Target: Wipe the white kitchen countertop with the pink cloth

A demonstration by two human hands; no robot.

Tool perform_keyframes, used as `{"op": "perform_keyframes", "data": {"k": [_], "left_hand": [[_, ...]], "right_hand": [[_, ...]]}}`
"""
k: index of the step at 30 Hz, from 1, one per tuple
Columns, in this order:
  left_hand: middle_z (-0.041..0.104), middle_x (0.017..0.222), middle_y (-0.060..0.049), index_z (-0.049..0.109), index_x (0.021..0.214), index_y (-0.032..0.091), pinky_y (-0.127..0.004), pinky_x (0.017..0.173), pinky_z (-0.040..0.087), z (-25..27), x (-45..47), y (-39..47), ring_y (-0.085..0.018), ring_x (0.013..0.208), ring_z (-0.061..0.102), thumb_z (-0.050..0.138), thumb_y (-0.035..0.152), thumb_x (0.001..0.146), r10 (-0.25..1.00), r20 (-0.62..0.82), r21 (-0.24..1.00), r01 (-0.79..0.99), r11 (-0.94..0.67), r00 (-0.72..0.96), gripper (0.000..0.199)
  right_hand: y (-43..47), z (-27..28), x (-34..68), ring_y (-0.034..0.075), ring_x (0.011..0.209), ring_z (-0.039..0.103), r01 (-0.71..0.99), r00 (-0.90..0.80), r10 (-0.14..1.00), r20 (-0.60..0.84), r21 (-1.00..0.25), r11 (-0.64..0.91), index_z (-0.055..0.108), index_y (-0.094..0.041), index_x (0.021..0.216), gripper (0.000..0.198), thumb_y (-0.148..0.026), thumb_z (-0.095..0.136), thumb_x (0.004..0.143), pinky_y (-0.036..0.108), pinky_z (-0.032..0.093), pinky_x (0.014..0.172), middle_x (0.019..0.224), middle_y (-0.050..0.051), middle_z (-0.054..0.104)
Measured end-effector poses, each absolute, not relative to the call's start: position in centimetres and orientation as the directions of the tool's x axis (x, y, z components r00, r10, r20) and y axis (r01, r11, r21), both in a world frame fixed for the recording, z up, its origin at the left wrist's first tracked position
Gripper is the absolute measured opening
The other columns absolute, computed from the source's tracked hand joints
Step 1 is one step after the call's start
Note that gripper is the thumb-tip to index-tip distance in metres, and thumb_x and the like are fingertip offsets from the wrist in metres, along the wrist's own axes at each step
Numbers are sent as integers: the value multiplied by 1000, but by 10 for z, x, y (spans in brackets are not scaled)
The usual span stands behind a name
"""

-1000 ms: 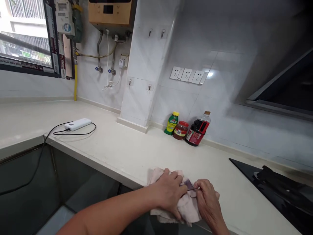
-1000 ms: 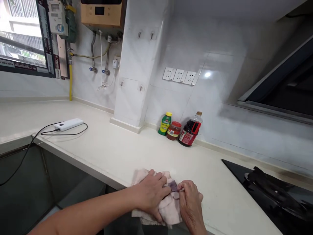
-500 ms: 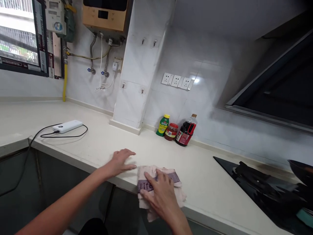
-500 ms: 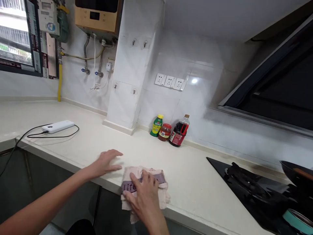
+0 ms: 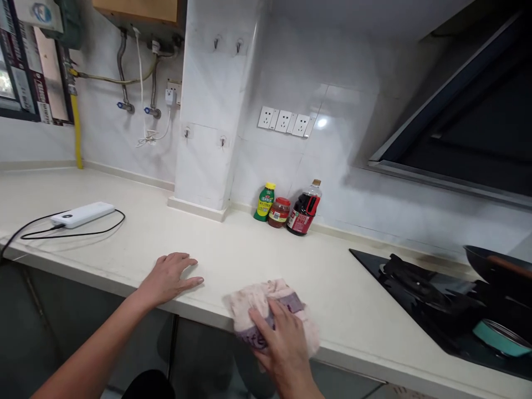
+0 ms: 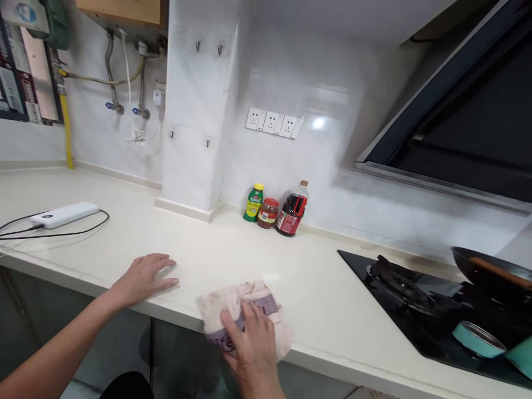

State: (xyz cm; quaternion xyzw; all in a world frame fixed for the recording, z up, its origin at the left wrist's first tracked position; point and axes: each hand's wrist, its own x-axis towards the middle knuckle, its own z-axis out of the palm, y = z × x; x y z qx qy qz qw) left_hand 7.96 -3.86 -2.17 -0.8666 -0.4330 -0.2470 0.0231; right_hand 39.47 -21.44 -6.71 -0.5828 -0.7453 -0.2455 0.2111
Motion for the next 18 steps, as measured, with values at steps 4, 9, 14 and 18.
{"op": "perform_keyframes", "data": {"k": [4, 9, 14, 18], "left_hand": [[59, 142, -12, 64, 130, 26, -48, 108, 36, -20, 80, -40, -33, 133, 50, 50, 67, 92, 744, 436, 181, 761, -623, 506, 57], [57, 144, -13, 62, 130, 25, -49, 107, 36, -16, 81, -43, -33, 135, 48, 47, 65, 93, 759, 409, 158, 780, -605, 506, 57], [57, 144, -11, 62, 130, 26, -48, 107, 36, -12, 83, -45, -32, 136, 47, 45, 65, 93, 774, 394, 152, 796, -586, 495, 56], [60, 140, -10, 63, 129, 26, -49, 107, 36, -13, 84, -43, -34, 134, 50, 46, 63, 91, 777, 404, 171, 794, -583, 483, 55]], "right_hand": [[-245, -85, 481, 36, 118, 55, 962, -253, 704, 664, 252, 107, 54, -36, 134, 63, -49, 76, 76, 63, 39, 98, 133, 15, 55], [-299, -109, 600, 42, 118, 55, 941, -80, 723, 686, 291, -172, 52, -36, 135, 68, -41, 69, 69, 71, 34, 95, 131, 16, 57], [-357, -112, 691, 38, 118, 58, 947, 188, 738, 648, 79, -311, 58, -31, 130, 50, -40, 44, 83, 56, 48, 90, 130, 14, 60], [-397, -104, 719, 40, 105, 65, 870, 439, 621, 649, -134, -475, 61, -22, 126, 53, -47, 42, 84, 56, 54, 84, 116, 20, 65]]}}
